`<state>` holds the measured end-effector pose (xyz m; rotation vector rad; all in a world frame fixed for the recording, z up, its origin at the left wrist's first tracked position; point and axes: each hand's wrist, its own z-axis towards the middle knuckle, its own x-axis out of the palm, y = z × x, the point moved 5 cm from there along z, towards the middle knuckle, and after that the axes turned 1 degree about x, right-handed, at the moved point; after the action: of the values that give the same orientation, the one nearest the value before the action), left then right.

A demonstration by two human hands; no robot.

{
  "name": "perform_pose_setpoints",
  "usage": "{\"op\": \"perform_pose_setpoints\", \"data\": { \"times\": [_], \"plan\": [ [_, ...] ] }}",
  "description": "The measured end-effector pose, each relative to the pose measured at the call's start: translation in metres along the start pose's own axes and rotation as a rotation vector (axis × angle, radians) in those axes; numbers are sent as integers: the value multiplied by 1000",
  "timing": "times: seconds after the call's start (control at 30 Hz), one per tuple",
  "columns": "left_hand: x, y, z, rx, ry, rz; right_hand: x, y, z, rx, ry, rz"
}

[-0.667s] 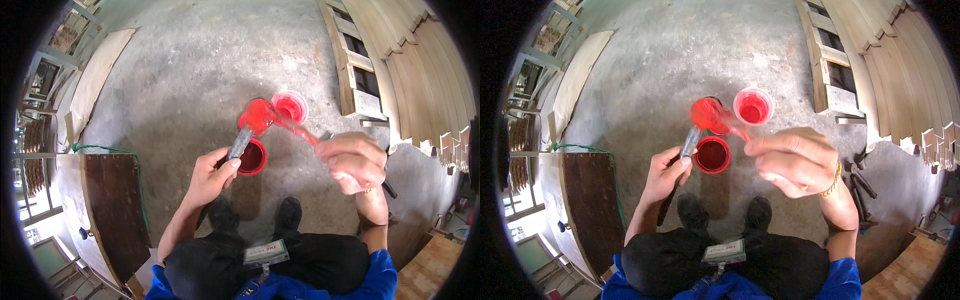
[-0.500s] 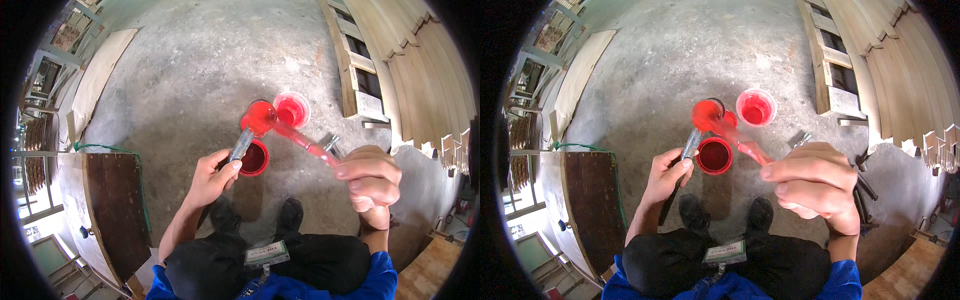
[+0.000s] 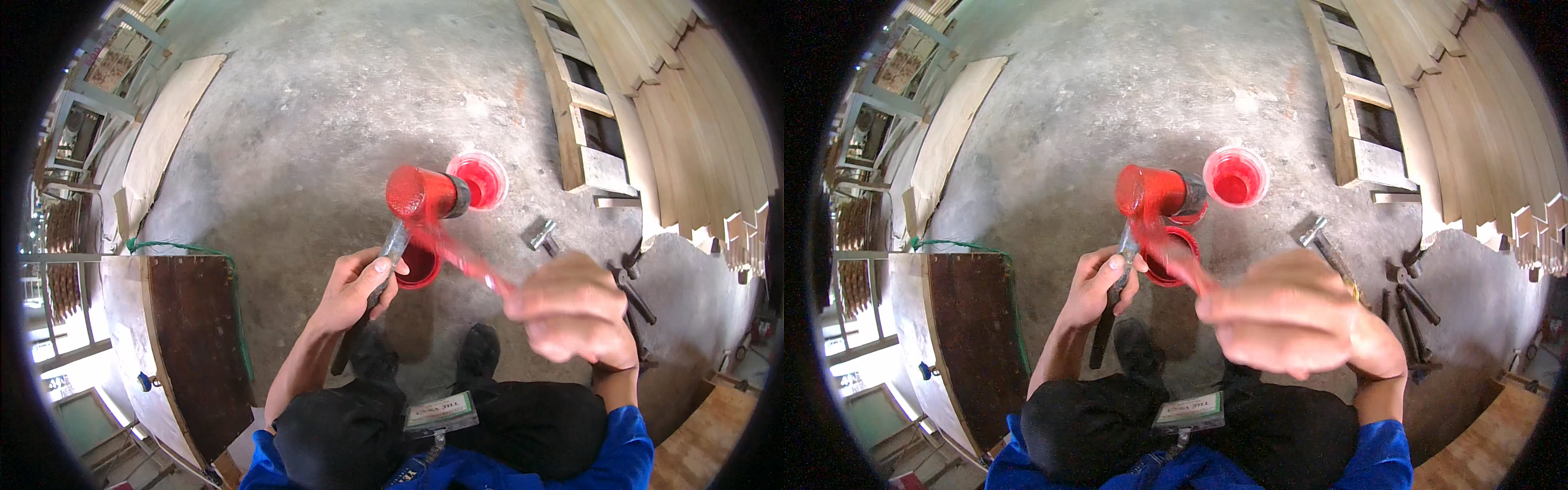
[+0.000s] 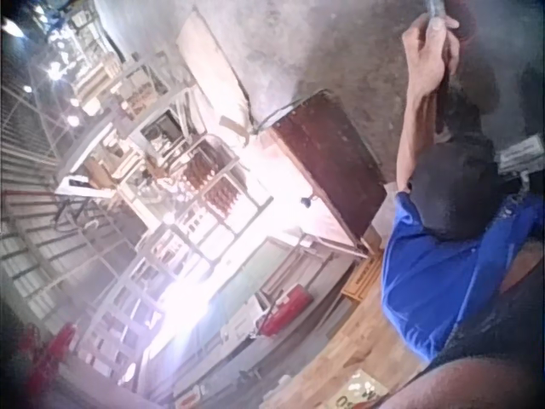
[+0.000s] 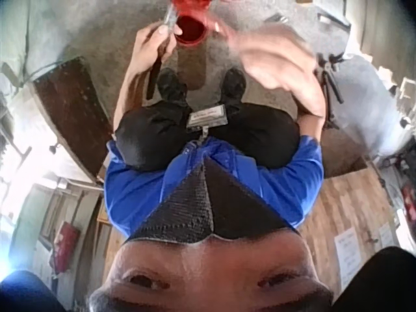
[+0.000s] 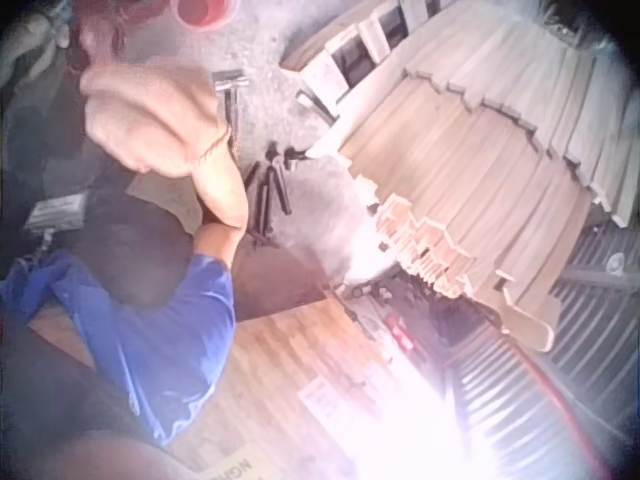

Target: The person sits on the floor and uses a paintbrush to apply red paint to the head of a hammer. They repeatedly dip the brush into a paint container and coat the hammer head, then place the painted hammer on a nearby wooden surface.

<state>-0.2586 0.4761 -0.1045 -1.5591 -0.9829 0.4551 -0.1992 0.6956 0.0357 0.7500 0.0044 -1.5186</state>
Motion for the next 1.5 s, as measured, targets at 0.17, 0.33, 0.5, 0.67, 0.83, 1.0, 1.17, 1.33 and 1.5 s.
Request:
{"op": "perform_pose_setpoints", "data": {
  "times": [0.17,0.33,0.5,0.67,0.83,1.0,1.17,1.33,1.5],
  "plan": [
    [0,6,1,-33,48,-119,-4,1,10,6,-237,60],
    [1,9,3,-36,23,-147,23,4,18,-209,-20,-117],
    [0,9,2,-44,1,-130,19,-4,21,-116,-139,-128],
    [-1,11,2,-84,-17,-137,29,1,18,-340,73,-85],
    [0,11,4,-78,6,-106,32,-10,13,-180,78,-131],
    [-3,18,8,-87,30,-234,21,-2,2,-148,-152,65],
    [-7,31,12,-72,195,-472,-14,-42,-25,230,-551,64],
    [-3,18,10,61,427,-850,-50,-62,-52,269,-937,187],
    [-7,-13,5,220,569,-694,-67,-74,-63,386,-1065,347]
  ]
}}
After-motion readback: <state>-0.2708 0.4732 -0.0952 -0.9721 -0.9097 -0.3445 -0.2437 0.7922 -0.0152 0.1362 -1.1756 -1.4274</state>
